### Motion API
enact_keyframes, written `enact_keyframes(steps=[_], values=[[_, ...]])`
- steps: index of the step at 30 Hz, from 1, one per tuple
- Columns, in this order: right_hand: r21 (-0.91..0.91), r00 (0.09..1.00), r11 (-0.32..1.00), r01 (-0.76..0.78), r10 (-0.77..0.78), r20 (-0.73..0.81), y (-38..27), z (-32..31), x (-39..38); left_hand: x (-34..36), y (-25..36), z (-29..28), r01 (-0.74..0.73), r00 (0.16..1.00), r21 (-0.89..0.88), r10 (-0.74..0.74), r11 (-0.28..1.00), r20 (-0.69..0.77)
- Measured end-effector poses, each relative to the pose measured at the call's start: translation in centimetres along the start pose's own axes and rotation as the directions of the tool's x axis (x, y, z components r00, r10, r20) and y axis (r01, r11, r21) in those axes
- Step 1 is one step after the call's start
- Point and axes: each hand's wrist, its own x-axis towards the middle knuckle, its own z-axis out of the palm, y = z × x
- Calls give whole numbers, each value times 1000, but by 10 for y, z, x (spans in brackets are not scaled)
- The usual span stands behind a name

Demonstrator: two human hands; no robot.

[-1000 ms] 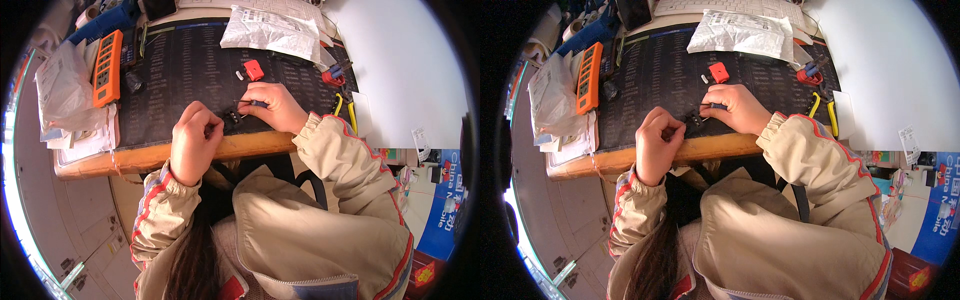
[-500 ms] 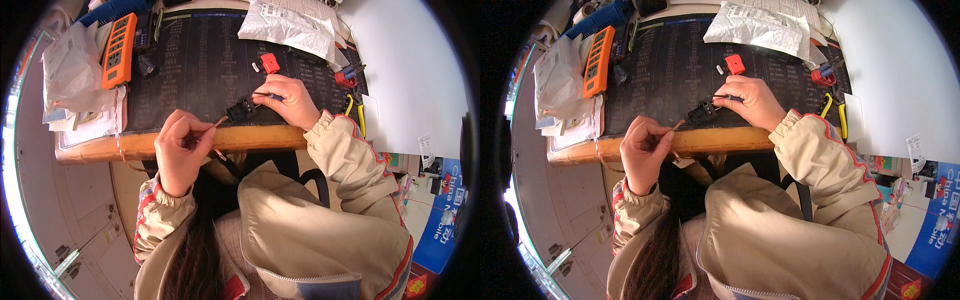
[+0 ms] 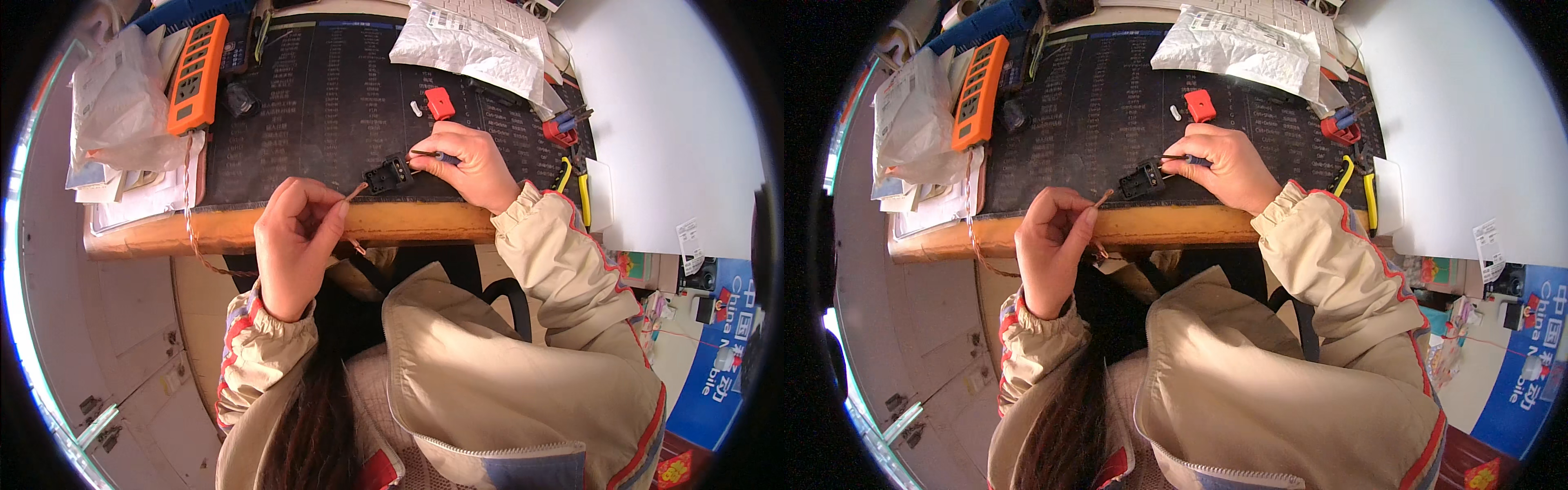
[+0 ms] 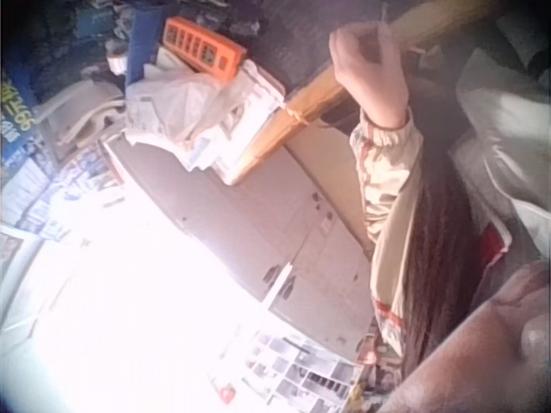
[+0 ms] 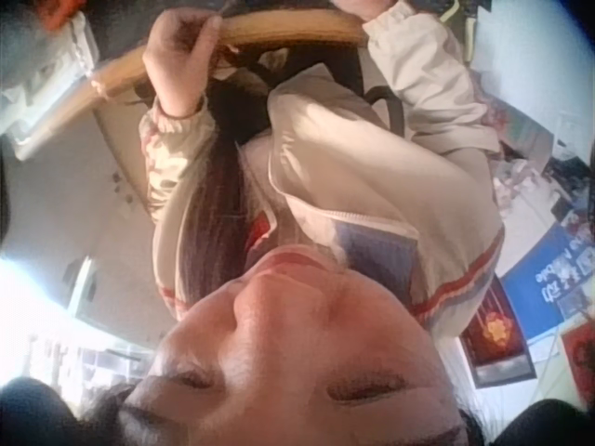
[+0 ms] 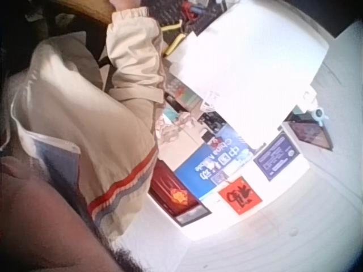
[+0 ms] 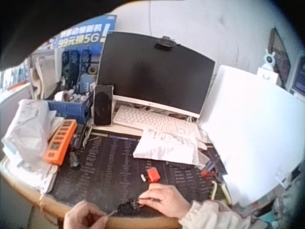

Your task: The person disassembles a black electrical plug, strips the ends of a braided cord, and inserts the wires into the plug terminals. They use a screwdriver to tighten the terminal screws and reassemble the plug housing.

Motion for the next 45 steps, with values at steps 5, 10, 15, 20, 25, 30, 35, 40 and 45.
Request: enact_keyframes(steps=[5,10,15,20,25,30,35,40,45], values=[[-18,1000,1000,-7,7,-10,0,1,-1,0,-3,4,-47,999,-6,47,999,-22],[66,999,997,-40,39,15,2,-2,-1,-10,-4,8,-142,989,81,145,986,-20],[383,972,908,-169,219,-89,2,-8,-5,-30,-10,14,-76,997,-80,76,994,-2],[342,987,929,-138,157,-27,-9,-2,-5,-31,-17,9,-4,1000,-223,9,975,22],[308,994,946,-98,106,-7,-24,2,5,-35,-13,3,84,996,-323,-74,943,44],[125,996,988,-87,84,26,-31,2,7,-34,-12,0,40,998,-278,-54,960,-44],[-98,997,995,-7,14,76,-24,2,5,-25,-5,0,-53,997,-51,50,997,-51],[-31,987,988,-152,150,-57,-33,-1,-3,-19,4,4,-104,993,134,111,986,-47],[209,933,913,-350,359,-6,-70,-1,-25,-32,13,21,-220,969,284,244,933,-50]])
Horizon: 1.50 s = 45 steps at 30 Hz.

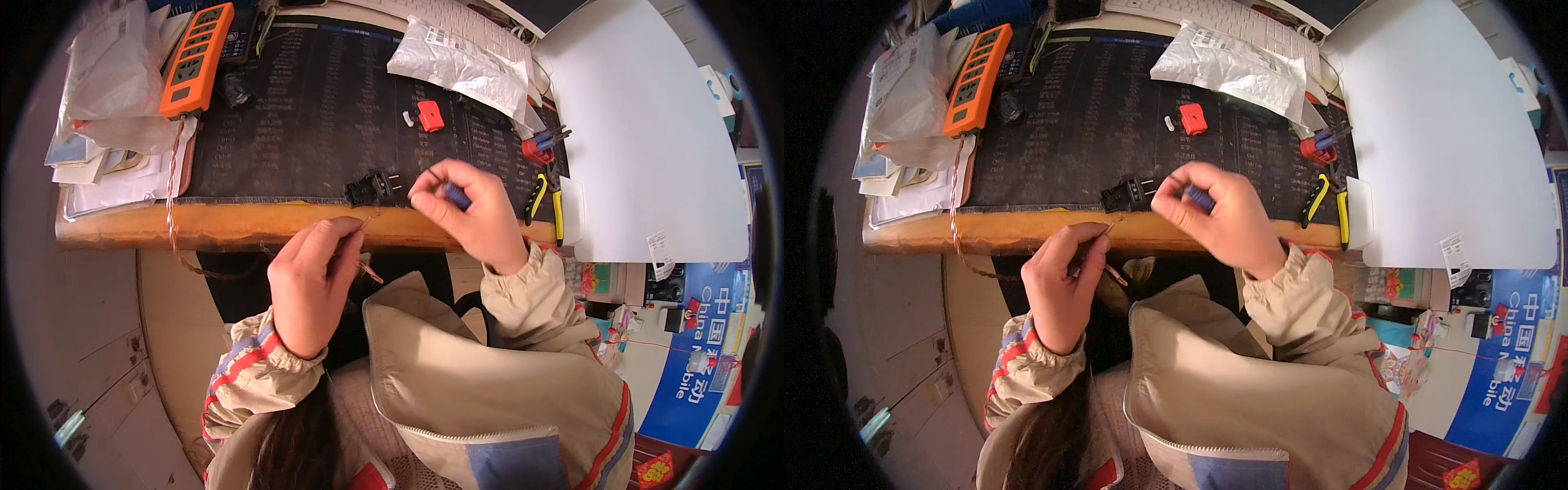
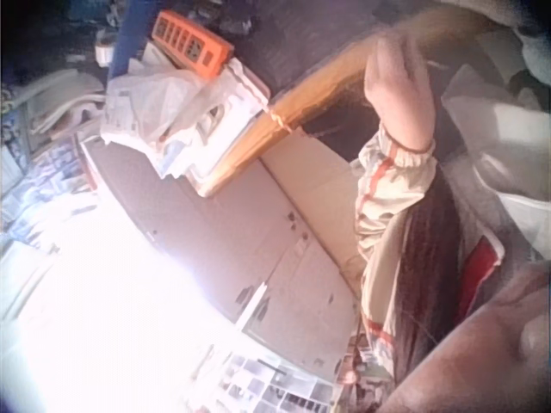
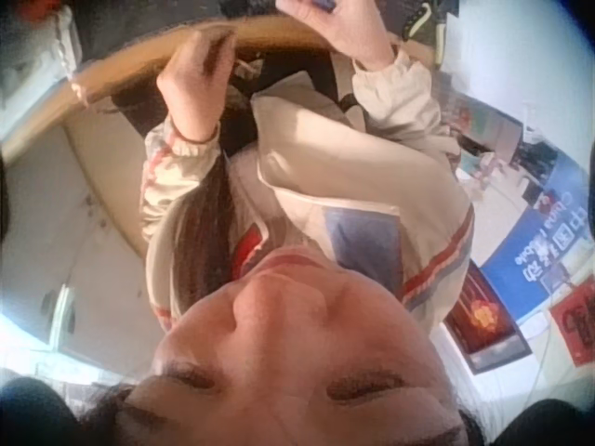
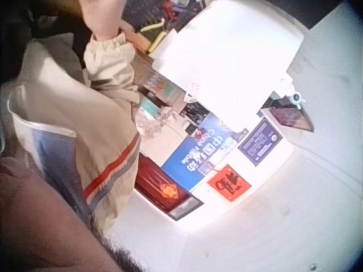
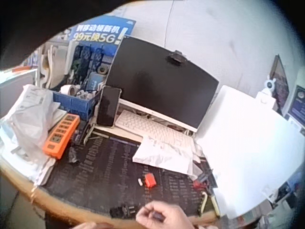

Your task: The person disassembles a black electrical plug, strips the ends of a braided cord, and inserts the wires into the plug terminals. They use a screwdriver to tighten the terminal screws and reassemble the plug housing.

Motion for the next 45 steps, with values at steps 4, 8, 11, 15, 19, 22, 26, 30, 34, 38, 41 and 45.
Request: enact_keyframes(steps=[4,8,11,15,19,22,26,30,34,38,41,45], values=[[170,997,984,-59,48,66,-16,7,-21,-9,10,9,-71,997,27,71,997,-10],[174,989,981,-86,63,134,-19,11,-31,-15,17,10,-128,992,29,127,991,12],[252,997,966,-58,41,69,-16,18,-41,-21,25,9,-114,992,20,113,993,54],[665,990,741,-93,137,-14,-14,40,-57,-27,31,6,-44,994,-107,54,993,92],[938,973,339,-67,229,-13,-19,38,-60,-35,30,1,201,961,-305,-128,931,245],[945,959,299,134,202,-200,-19,9,-53,-40,26,-2,365,915,-471,-217,803,340],[655,996,752,-69,84,8,-16,7,-68,-44,25,-5,376,915,-539,-210,753,345],[455,995,885,-98,73,73,-13,26,-78,-45,26,-1,381,912,-562,-200,734,357],[333,995,938,96,-84,-49,-17,29,-76,-43,23,-5,519,833,-571,-227,636,505],[89,927,923,373,-369,-65,-19,26,-76,-38,20,-7,645,749,-627,-197,438,633],[361,989,921,149,-131,-72,-17,32,-82,-43,26,-1,225,938,-411,-82,884,337],[781,931,528,-334,314,187,-11,38,-84,-48,32,8,-290,953,113,275,951,132]])
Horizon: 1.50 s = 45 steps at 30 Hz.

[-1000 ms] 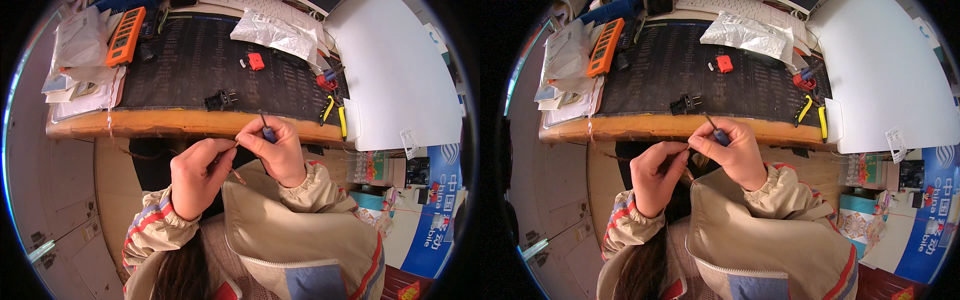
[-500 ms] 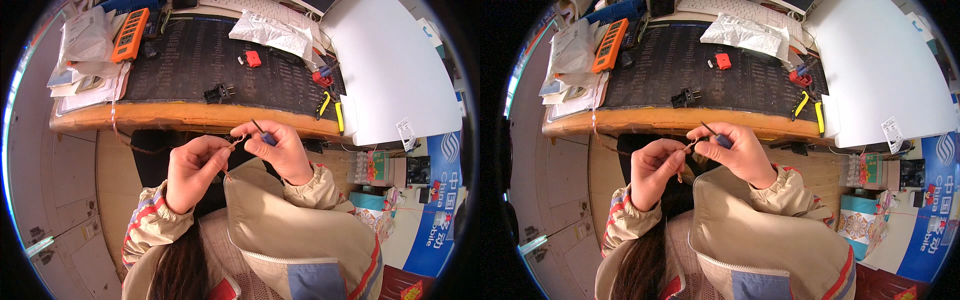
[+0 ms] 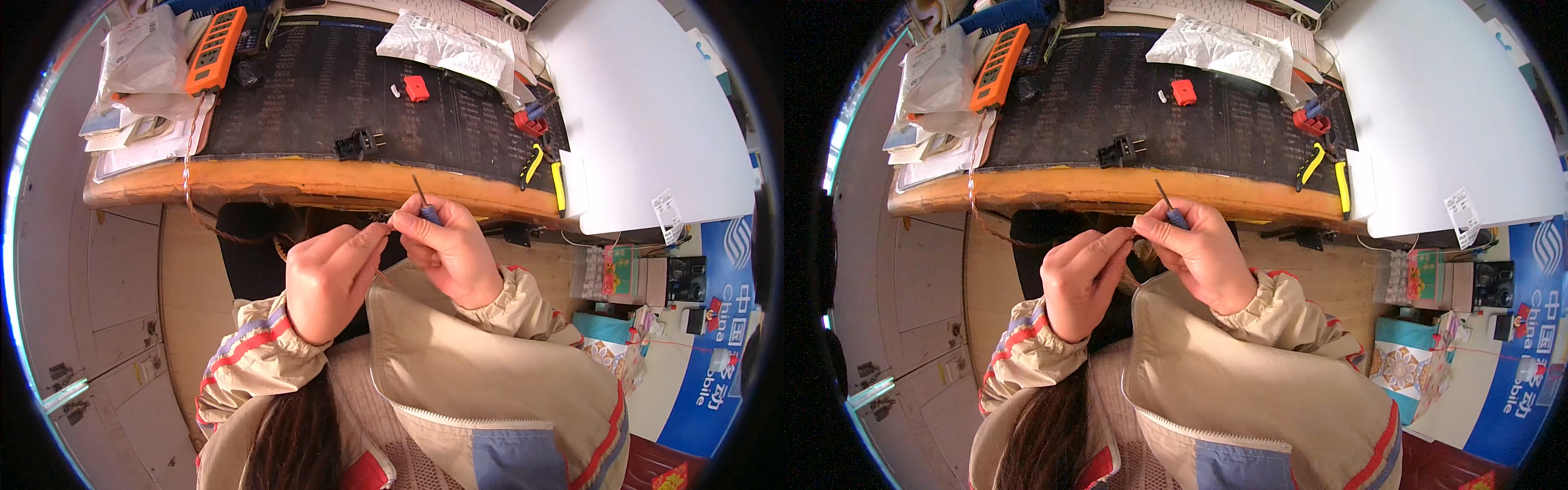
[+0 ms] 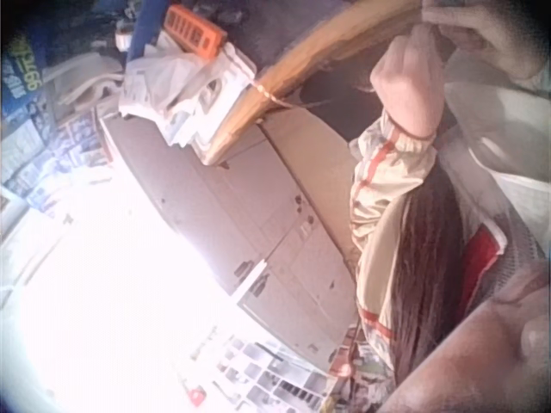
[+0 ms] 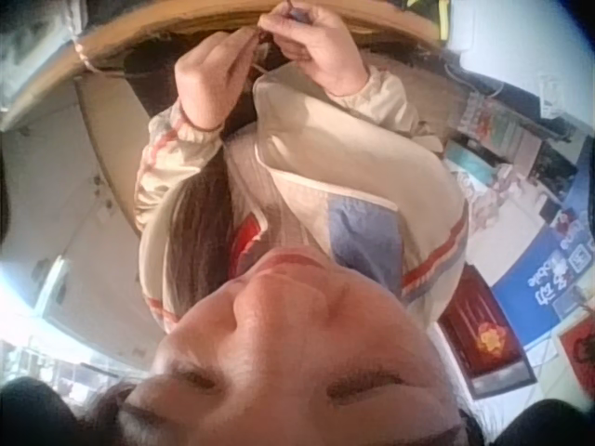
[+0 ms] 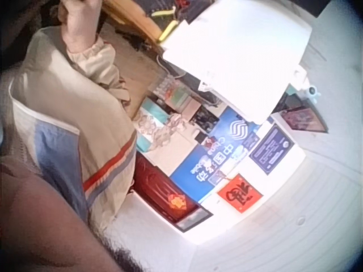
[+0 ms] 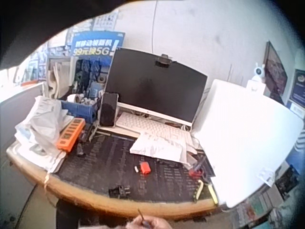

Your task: The person disassembles a black electrical plug, strips the ends of a braided cord, and inserts the wires into the plug terminals. They use a screwdriver to tighten the terminal screws and reassemble the plug housing.

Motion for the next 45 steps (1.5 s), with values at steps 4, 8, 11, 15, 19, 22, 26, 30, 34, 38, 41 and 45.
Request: enact_keyframes(steps=[4,8,11,15,19,22,26,30,34,38,41,45], values=[[-657,818,631,412,-574,-37,-8,-8,-4,-1,-5,-5,491,862,-586,-456,645,220],[-734,461,-270,623,-632,623,-16,-14,-7,-2,-16,-13,632,753,-720,-444,285,485],[-699,432,-354,621,-589,683,-15,-11,0,-3,-18,-12,643,739,-738,-415,202,531],[-771,766,246,587,-478,431,-12,-6,5,-4,-18,-10,245,966,-352,-198,903,165],[-47,893,896,-441,444,77,-21,-17,1,-7,-16,-6,-254,963,174,231,952,141],[-154,954,958,-241,264,145,-22,-22,-5,-9,-16,-3,95,990,-195,-72,976,122],[-756,795,345,555,-488,361,-21,-19,-8,-10,-21,-8,602,791,-671,-442,433,424],[-703,559,-198,683,-478,678,-25,-14,-4,-8,-21,-10,686,716,-696,-369,212,593],[-712,579,-107,694,-504,641,-22,-11,-5,-7,-15,-11,529,848,-599,-345,601,403],[-614,977,761,208,-132,168,-17,-14,-3,-12,-7,-4,-42,990,23,38,999,132],[-448,983,879,-162,185,7,-15,-17,-1,-14,-13,2,180,980,-237,-155,955,122],[-855,700,159,493,-657,281,-9,-12,-10,-17,-21,-1,655,743,-597,-536,463,400]])
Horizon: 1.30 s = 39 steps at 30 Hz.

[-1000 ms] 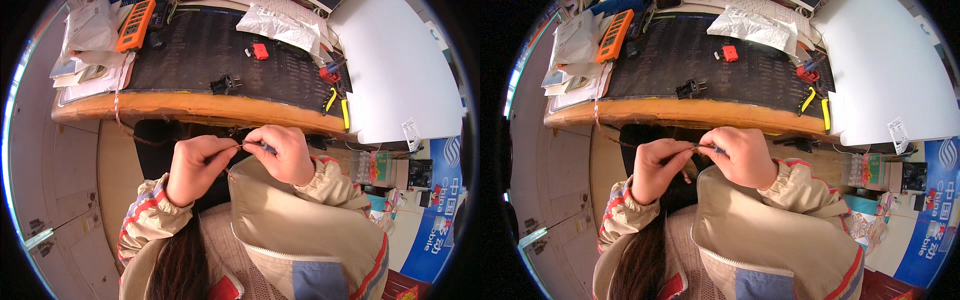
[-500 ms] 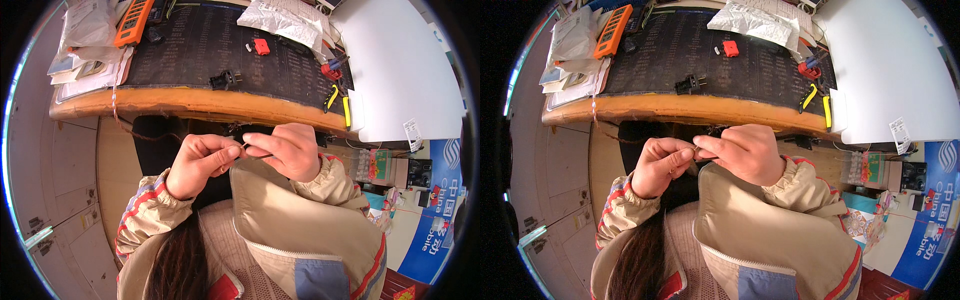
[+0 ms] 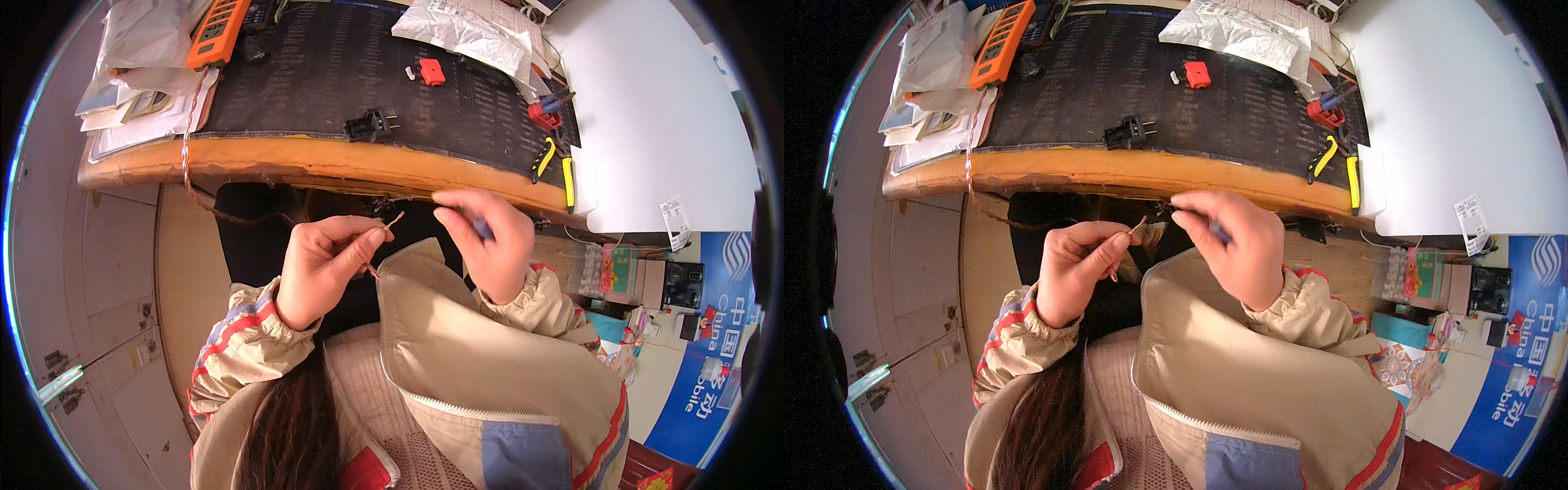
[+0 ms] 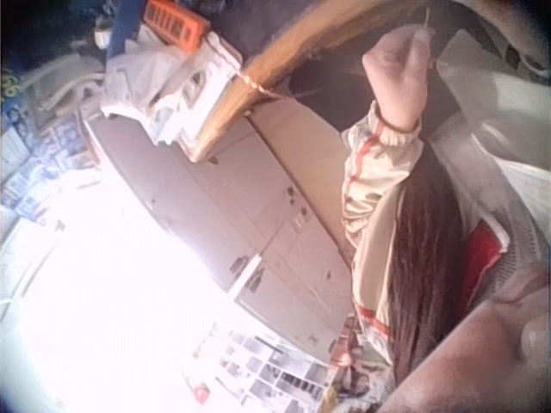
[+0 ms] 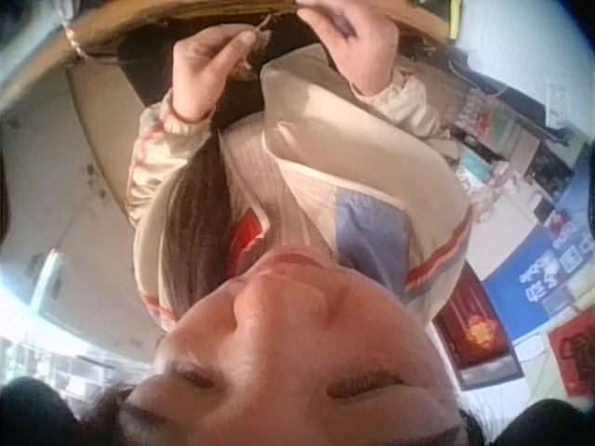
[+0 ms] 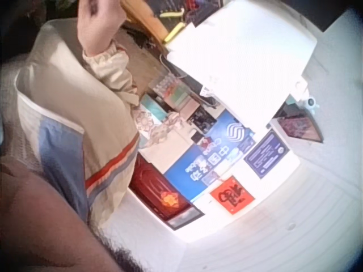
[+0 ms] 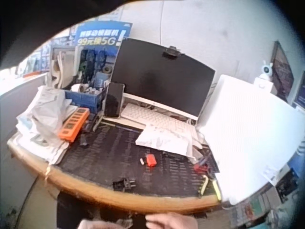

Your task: The person disassembles a black electrical plug, strips the ends of a braided cord, and inserts the wires into the plug terminals. They use a screwdriver to tighten the terminal screws and reassemble the plug housing.

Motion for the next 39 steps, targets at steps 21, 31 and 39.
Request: enact_keyframes(steps=[21,31,39], values=[[547,948,775,-317,266,172,-14,24,-16,-6,19,-5,60,962,-228,4,972,272],[384,984,920,-76,7,180,-9,6,-6,-11,17,0,12,975,-209,35,978,219],[348,983,936,-53,-13,185,-9,3,-2,-11,21,0,11,977,-166,25,986,211]])
